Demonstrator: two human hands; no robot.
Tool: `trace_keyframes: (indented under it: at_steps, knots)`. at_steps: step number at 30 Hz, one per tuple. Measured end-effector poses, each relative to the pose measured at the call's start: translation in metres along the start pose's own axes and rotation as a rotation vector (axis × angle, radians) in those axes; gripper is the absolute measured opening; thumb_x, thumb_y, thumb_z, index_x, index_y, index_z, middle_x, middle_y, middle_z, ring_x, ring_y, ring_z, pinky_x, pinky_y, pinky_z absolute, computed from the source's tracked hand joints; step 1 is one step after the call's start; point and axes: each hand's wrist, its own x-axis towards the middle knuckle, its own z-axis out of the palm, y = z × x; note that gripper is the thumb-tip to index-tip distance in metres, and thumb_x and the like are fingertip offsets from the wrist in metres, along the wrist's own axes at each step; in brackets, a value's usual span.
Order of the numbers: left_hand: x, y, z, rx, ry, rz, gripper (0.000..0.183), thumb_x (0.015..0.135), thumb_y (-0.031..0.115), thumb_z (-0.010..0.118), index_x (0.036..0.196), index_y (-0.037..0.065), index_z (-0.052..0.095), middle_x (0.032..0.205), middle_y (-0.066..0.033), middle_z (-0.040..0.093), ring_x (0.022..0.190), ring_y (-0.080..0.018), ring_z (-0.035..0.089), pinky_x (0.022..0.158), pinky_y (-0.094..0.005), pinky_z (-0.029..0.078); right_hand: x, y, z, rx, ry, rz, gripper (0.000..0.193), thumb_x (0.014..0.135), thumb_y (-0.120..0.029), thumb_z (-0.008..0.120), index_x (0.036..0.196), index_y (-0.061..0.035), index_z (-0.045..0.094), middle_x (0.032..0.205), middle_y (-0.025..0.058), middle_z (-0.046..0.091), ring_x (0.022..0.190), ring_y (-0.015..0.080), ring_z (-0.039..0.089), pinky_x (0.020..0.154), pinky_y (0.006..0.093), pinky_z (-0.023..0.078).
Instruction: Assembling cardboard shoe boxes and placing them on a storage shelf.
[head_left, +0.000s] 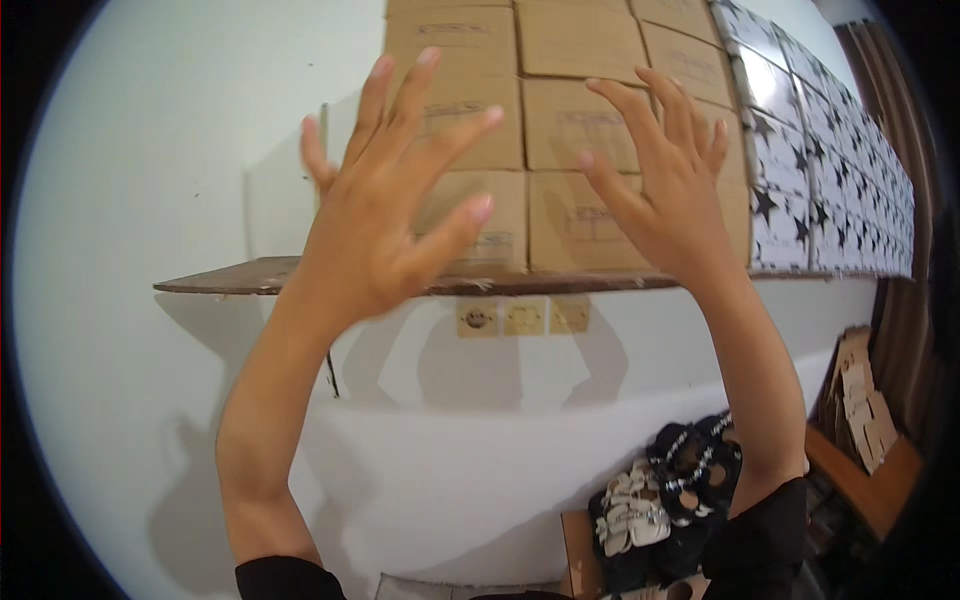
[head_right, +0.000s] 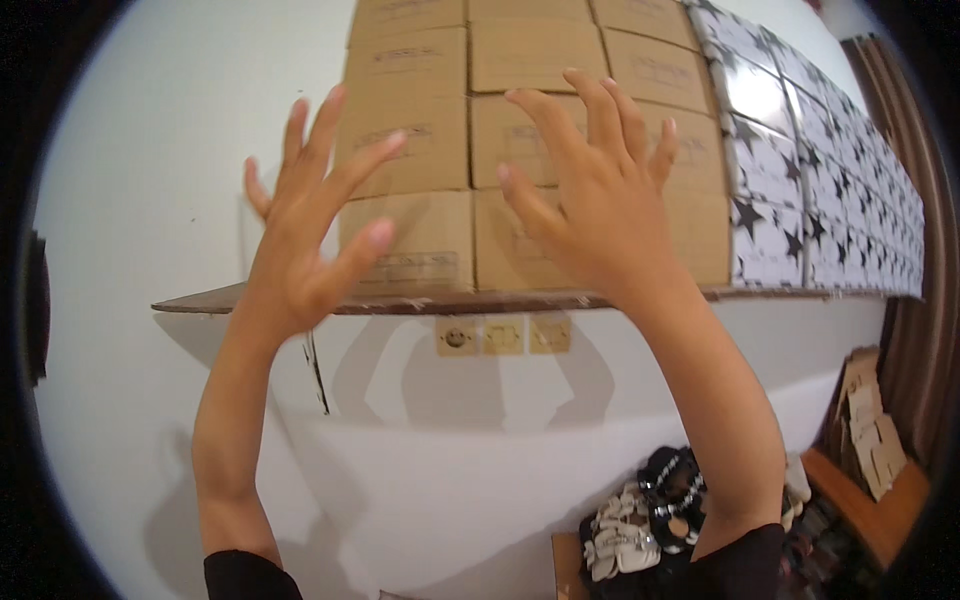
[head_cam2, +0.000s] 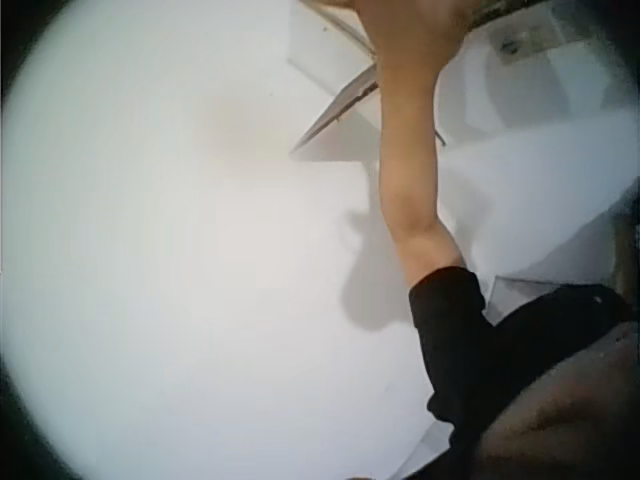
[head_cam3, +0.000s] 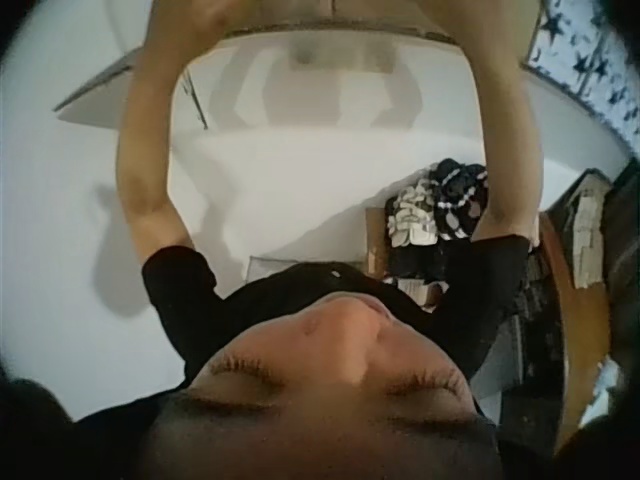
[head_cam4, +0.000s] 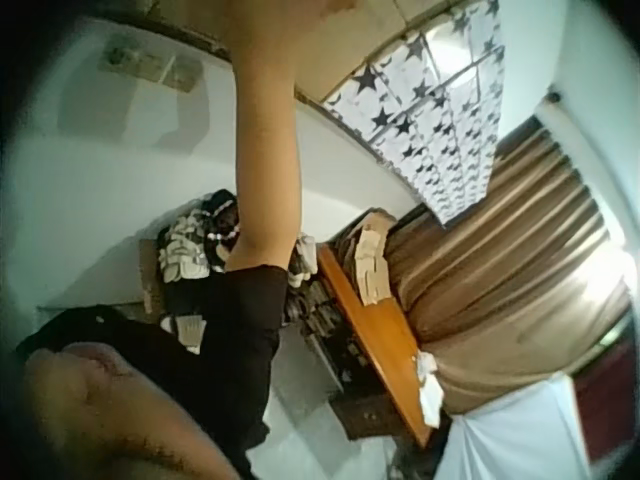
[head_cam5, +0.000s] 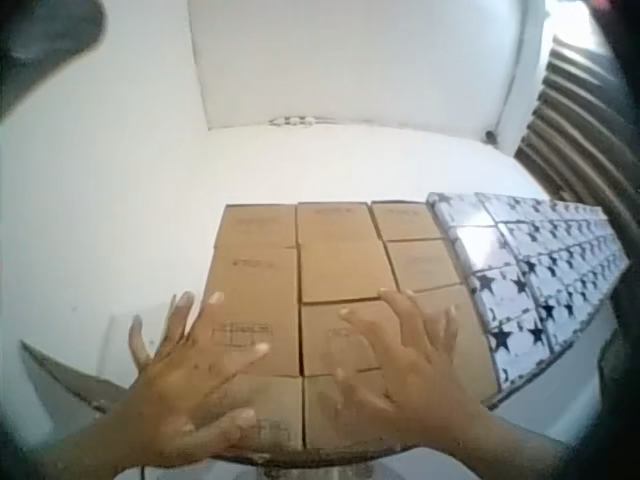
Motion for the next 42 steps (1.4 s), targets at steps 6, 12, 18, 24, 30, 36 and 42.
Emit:
trace_keyframes:
  at_steps: [6,12,18,24,30,36,42]
  knots:
    - [-0.145,0.085,0.033,-0.408,0.030,0.092,0.038,0.073,0.042,0.058,0.104,0.023,0.069,0.146,-0.0270,0.019,0.139,-0.0387,0.007,0.104,-0.0553,-0.012,-0.146,0.032,-0.108,0.026,-0.331,0.219,0.047,0.076,-0.030,0.062,0.120,-0.0170,0.053,0.131,0.0165,0.036,0.124,0.0364,0.029,0.098,0.0583,0.014]
    - [-0.264,0.267,0.117,-1.007,-0.008,-0.425,0.025,0.079,0.030,0.048,0.084,0.010,0.062,0.120,-0.0171,0.048,0.122,-0.0397,0.034,0.104,-0.0577,0.018,-0.361,0.034,-0.230,-0.025,-0.876,0.860,0.054,0.076,-0.033,0.063,0.125,-0.0170,0.046,0.128,0.0172,0.039,0.125,0.0373,0.030,0.096,0.0641,0.017]
    - [-0.244,0.482,0.090,-1.546,-0.257,-0.239,0.013,0.074,0.018,0.058,0.083,0.013,0.065,0.107,-0.0111,0.052,0.112,-0.0331,0.043,0.099,-0.0489,0.029,-0.480,0.015,-0.416,-0.294,-1.051,1.425,0.052,0.076,-0.034,0.063,0.123,-0.0170,0.047,0.126,0.0146,0.042,0.124,0.0337,0.032,0.097,0.0630,0.019]
    - [-0.199,0.590,0.082,-1.704,-0.195,-0.027,0.012,0.071,0.014,0.059,0.080,0.013,0.065,0.103,-0.0100,0.052,0.107,-0.0320,0.045,0.096,-0.0470,0.033,-0.472,0.051,-0.515,-0.566,-0.879,1.540,0.049,0.076,-0.032,0.064,0.120,-0.0140,0.051,0.124,0.0133,0.045,0.122,0.0318,0.034,0.101,0.0574,0.017]
    - [-0.179,0.688,0.090,-1.828,-0.317,-0.078,0.014,0.069,0.013,0.060,0.081,0.016,0.067,0.103,-0.0070,0.053,0.105,-0.0296,0.045,0.093,-0.0454,0.033,-0.509,0.104,-0.560,-0.598,-0.880,1.619,0.050,0.076,-0.034,0.064,0.121,-0.0153,0.050,0.126,0.0145,0.044,0.124,0.0329,0.032,0.100,0.0599,0.017]
    - [-0.121,0.804,0.131,-1.850,-0.332,-0.042,0.015,0.067,0.007,0.059,0.081,0.010,0.066,0.105,-0.0116,0.053,0.106,-0.0333,0.046,0.094,-0.0426,0.037,-0.531,0.206,-0.592,-0.667,-1.002,1.624,0.053,0.077,-0.035,0.062,0.124,-0.0161,0.047,0.130,0.0162,0.041,0.129,0.0346,0.027,0.100,0.0630,0.015]
    - [-0.042,0.926,0.180,-1.909,-0.303,-0.096,0.014,0.070,0.012,0.061,0.083,0.013,0.067,0.104,-0.0078,0.055,0.107,-0.0289,0.048,0.092,-0.0403,0.034,-0.545,0.335,-0.627,-0.782,-0.998,1.558,0.052,0.078,-0.033,0.062,0.124,-0.0153,0.047,0.130,0.0164,0.041,0.129,0.0355,0.026,0.100,0.0644,0.014]
